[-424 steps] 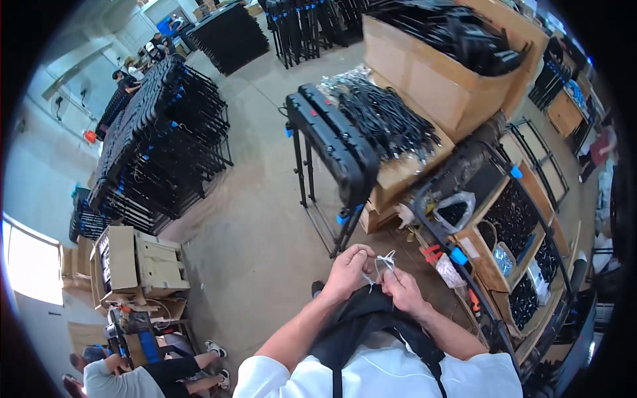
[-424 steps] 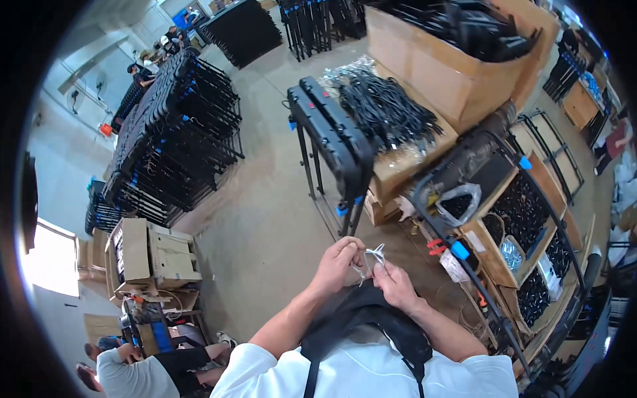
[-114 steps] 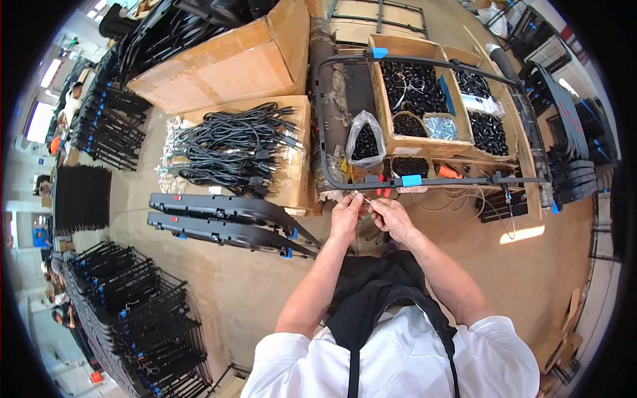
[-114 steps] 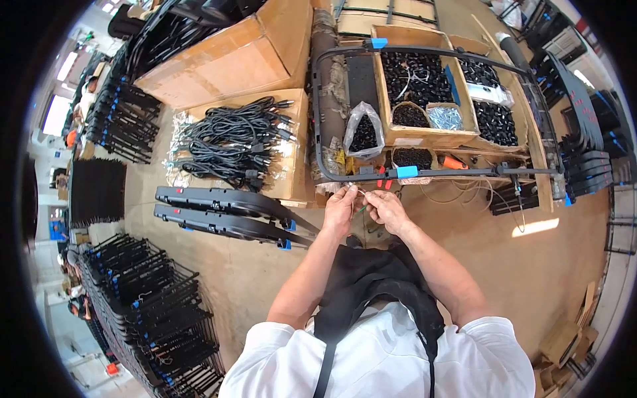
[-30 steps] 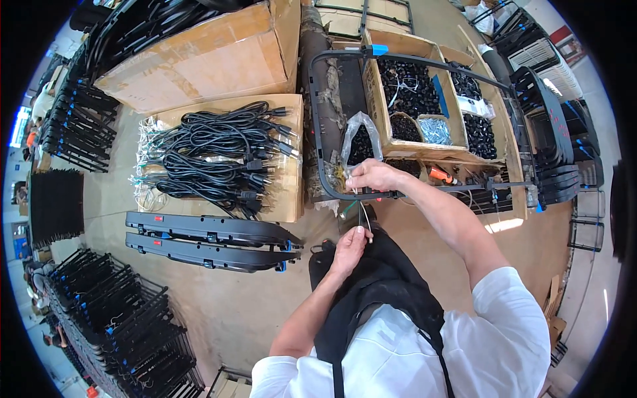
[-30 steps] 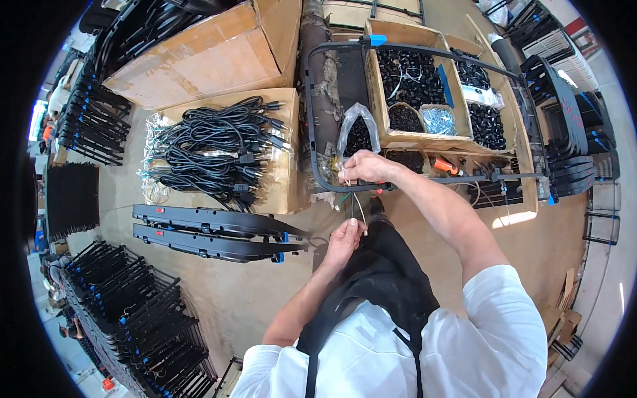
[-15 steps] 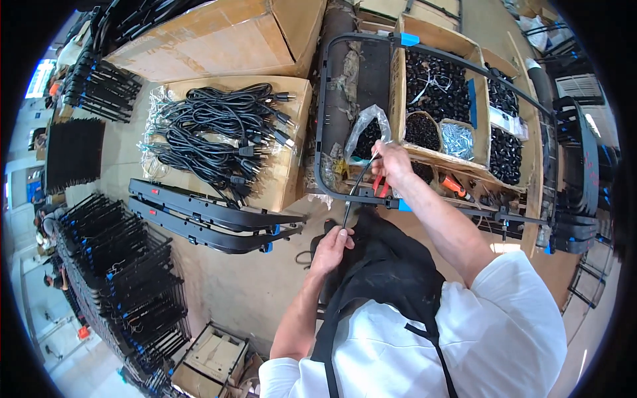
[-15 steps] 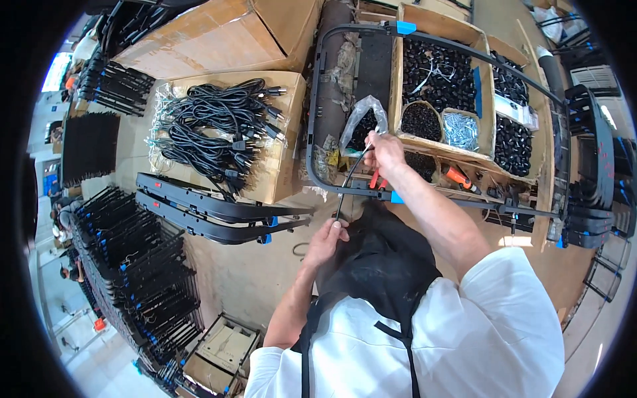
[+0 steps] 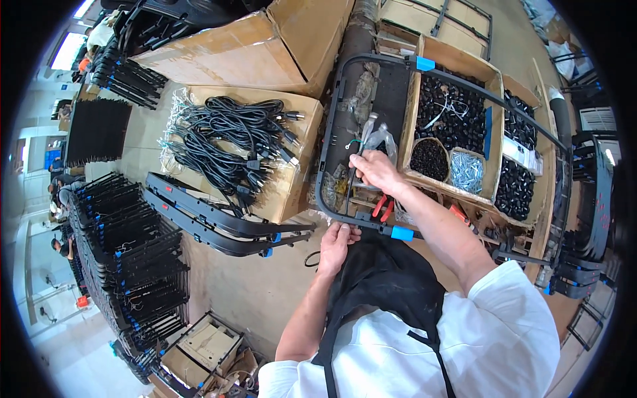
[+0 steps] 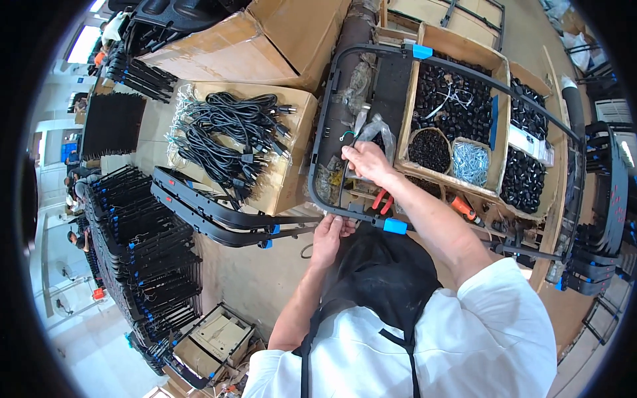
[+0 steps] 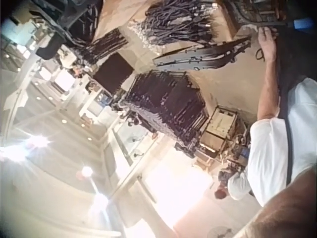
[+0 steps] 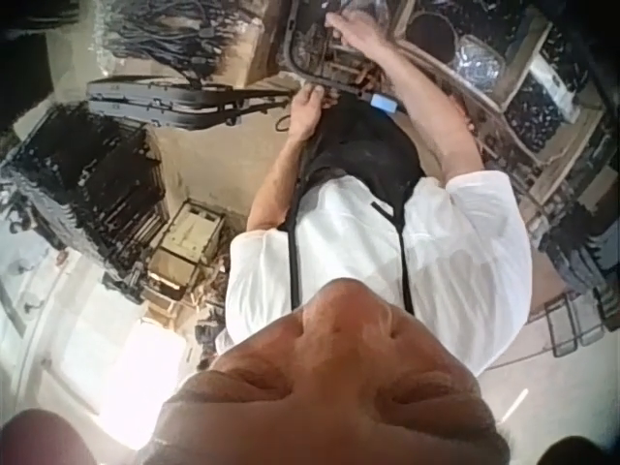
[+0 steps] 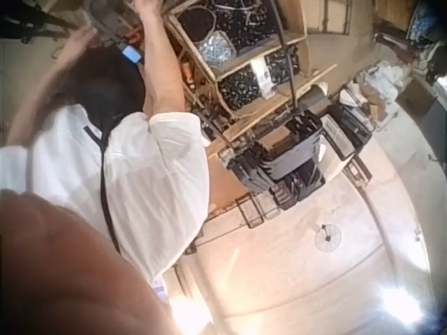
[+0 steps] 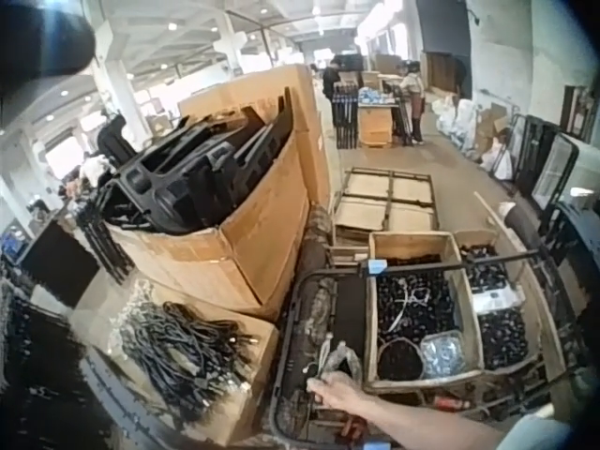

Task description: Assembling electrical components and hardware into a plastic housing.

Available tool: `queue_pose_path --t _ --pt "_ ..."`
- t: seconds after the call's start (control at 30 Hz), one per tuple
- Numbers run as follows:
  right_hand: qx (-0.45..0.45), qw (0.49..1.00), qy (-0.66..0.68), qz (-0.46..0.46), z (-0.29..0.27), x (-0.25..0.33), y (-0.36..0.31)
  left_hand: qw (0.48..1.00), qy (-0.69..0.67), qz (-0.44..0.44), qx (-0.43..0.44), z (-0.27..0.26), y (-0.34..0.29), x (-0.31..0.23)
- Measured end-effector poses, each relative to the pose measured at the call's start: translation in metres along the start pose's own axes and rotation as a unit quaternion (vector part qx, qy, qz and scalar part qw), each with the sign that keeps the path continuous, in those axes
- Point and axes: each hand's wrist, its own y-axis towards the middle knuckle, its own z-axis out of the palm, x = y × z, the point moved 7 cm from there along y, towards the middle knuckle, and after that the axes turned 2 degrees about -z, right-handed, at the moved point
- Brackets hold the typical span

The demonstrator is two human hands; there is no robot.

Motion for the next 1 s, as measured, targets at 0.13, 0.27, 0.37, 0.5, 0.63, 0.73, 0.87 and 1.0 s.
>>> queue_pose_path --t 0.13,0.27,0.37,0.5,0.63,0.73,0.87,1.0 --pt "0.05 0.994 -0.099 0.001 0.021 0.014 0.02 1.0 -0.002 0.012 -0.015 0.001 0.002 -0.001" --pt "0.076 0.989 -0.129 -0.019 0.031 0.024 0.026 0.999 -0.034 -0.016 -0.026 0.002 0.003 0.002" --pt "0.076 0.986 -0.146 -0.021 0.032 0.014 0.033 0.999 -0.019 -0.034 -0.034 0.004 0.002 0.003" --pt "0.075 0.982 -0.169 -0.037 0.023 0.009 0.042 0.998 -0.05 -0.005 -0.024 0.006 0.004 0.004" --pt "0.123 0.984 -0.131 0.008 0.021 0.016 0.038 0.999 -0.014 -0.004 -0.049 -0.002 0.006 0.009" --pt "0.201 0.954 -0.221 0.003 0.005 0.046 0.033 0.997 -0.026 -0.007 -0.079 -0.014 0.006 0.02" --pt "0.16 0.873 -0.459 -0.049 -0.041 0.023 0.041 0.998 -0.024 -0.005 -0.06 -0.006 0.004 0.011" --pt "0.151 0.746 -0.631 -0.149 -0.028 -0.001 0.033 0.997 -0.029 -0.041 -0.061 -0.003 0.001 0.01"
